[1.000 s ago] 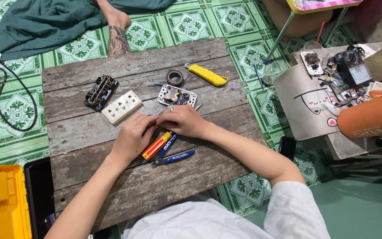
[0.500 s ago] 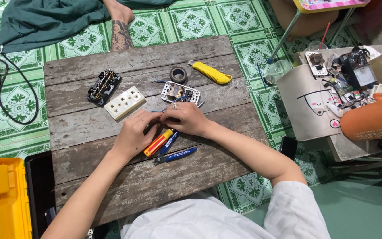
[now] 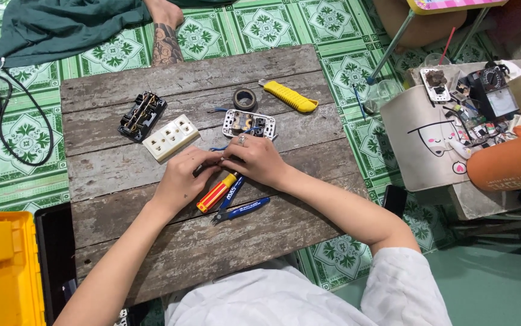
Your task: The person uses a screwdriver to loosen and tighten screws on an electrical socket, adjusting wires and internal components. They also use pliers to strip wire insulation and manipulate the socket parts on a wooden table.
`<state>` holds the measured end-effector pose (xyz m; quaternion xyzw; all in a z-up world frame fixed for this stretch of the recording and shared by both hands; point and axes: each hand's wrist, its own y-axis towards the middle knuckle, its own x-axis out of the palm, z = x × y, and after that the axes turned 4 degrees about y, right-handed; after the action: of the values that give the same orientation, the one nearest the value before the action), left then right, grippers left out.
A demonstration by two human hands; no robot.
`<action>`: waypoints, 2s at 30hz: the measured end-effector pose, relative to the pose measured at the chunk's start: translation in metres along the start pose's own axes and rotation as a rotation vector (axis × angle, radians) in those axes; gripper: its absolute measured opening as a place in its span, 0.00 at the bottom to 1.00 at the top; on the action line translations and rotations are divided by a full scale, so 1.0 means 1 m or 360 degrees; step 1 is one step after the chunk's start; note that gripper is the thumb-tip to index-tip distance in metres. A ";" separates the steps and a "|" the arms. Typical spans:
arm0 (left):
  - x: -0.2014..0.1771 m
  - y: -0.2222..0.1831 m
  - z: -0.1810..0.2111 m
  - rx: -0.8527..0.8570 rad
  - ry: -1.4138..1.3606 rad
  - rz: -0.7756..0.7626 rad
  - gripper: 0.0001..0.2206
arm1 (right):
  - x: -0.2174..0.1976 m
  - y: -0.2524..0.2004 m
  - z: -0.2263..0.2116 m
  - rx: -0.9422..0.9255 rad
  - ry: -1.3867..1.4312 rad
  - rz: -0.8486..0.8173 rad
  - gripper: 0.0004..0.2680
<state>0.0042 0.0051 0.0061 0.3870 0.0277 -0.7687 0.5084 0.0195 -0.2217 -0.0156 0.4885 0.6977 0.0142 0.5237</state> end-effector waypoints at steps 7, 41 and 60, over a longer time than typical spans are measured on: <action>0.005 0.001 -0.008 0.0065 0.0108 0.0001 0.12 | 0.007 -0.003 0.011 -0.0099 0.0013 0.0014 0.05; -0.025 -0.014 0.106 0.0397 -0.0526 0.0671 0.04 | -0.003 0.007 -0.005 -0.0143 -0.0047 0.0165 0.08; -0.047 0.007 0.152 0.0618 -0.1256 0.0376 0.03 | -0.003 0.009 -0.002 -0.0183 -0.0050 0.0156 0.07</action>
<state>-0.0680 -0.0286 0.1443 0.1531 -0.3572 -0.7851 0.4822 0.0237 -0.2179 -0.0077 0.4913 0.6627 0.0720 0.5606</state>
